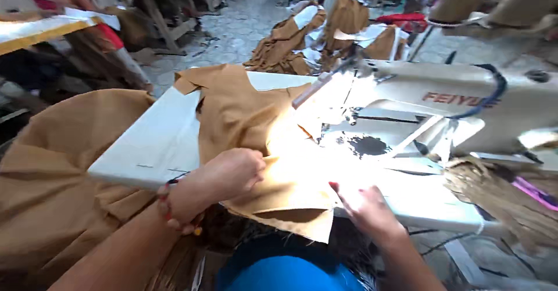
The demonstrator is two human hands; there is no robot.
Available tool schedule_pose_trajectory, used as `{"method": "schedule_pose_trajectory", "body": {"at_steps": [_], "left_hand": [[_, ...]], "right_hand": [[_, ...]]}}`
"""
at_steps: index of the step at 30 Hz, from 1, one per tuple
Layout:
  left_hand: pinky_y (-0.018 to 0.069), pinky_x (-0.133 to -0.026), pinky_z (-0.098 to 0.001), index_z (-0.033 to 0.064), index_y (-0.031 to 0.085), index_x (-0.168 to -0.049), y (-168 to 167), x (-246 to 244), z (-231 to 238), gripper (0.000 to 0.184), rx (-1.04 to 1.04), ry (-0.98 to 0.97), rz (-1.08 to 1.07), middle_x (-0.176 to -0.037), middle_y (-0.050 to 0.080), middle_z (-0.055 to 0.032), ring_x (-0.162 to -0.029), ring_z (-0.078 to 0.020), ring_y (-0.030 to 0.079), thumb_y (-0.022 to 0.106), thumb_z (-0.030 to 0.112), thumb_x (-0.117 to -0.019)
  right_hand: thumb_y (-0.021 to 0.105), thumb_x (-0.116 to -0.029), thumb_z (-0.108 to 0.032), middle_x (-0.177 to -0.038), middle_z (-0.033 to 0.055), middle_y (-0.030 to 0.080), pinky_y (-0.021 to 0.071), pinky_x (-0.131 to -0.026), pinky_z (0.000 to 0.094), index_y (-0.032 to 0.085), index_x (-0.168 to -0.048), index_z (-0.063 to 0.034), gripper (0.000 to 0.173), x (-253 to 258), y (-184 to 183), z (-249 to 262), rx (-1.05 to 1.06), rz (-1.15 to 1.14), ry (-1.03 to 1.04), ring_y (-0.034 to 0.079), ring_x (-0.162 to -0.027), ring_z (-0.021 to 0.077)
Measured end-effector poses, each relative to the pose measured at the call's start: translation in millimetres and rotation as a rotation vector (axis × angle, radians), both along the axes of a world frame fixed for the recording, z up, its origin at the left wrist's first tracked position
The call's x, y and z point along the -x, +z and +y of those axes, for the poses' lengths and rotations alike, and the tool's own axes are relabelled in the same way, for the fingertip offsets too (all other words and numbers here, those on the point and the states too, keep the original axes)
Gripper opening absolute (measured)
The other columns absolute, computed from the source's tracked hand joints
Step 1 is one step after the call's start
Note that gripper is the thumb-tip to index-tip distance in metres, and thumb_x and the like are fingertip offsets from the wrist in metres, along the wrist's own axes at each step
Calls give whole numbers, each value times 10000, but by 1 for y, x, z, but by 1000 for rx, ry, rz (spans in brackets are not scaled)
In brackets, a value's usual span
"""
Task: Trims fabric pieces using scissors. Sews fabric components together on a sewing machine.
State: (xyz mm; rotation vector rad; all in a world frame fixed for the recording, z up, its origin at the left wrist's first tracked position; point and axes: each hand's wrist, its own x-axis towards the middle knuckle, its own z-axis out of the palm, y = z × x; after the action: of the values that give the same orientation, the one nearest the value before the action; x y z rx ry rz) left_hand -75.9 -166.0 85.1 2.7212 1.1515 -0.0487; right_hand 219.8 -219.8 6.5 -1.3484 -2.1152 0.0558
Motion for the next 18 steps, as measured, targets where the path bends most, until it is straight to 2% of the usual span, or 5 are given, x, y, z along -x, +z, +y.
{"method": "schedule_pose_trajectory", "body": {"at_steps": [3, 6, 10, 15, 18], "left_hand": [[580, -705, -464, 24, 750, -870, -28, -52, 27, 207, -218, -91, -336, -800, 703, -116, -767, -267, 705, 600, 107, -985], [561, -880, -505, 25, 758, -1082, -70, -88, 54, 277, -285, -79, -372, -1072, 743, -142, -1022, -301, 716, 548, 197, -1022], [180, -1162, -710, 126, 407, -1580, -107, -101, 72, 681, -60, 165, -93, -1642, 364, -123, -1535, -353, 279, 271, 553, -1067], [232, -1146, -697, 130, 406, -1578, -96, -94, 75, 683, -70, 127, -75, -1621, 381, -137, -1502, -375, 324, 375, 561, -1048], [398, -1143, -524, 13, 573, -1430, -70, -68, 40, 515, -186, 91, -372, -1453, 573, -193, -1358, -343, 537, 576, 322, -1017]], "right_hand": [[467, -1058, -397, -1331, 278, 637, 325, -1078, 757, 720, -1249, -51, 469, 25, -19, 18, 164, -120, -116, 508, -1330, 529], [445, -1022, -535, -1598, 204, 406, 132, -1218, 659, 525, -1498, -88, 658, 37, -28, 35, 415, -110, -189, 259, -1530, 414], [391, -1046, -541, -1619, 220, 369, 124, -1210, 679, 550, -1477, -76, 654, 28, -36, 45, 311, -129, -130, 230, -1541, 430], [405, -1038, -535, -1665, 207, 276, 94, -1234, 643, 422, -1564, -76, 698, 26, -32, 51, 432, -156, -202, 161, -1567, 402], [612, -964, -179, -1566, 307, 388, 290, -1229, 487, 406, -1494, 118, 642, 7, -51, 38, 339, 342, -200, 356, -1495, 351]]}}
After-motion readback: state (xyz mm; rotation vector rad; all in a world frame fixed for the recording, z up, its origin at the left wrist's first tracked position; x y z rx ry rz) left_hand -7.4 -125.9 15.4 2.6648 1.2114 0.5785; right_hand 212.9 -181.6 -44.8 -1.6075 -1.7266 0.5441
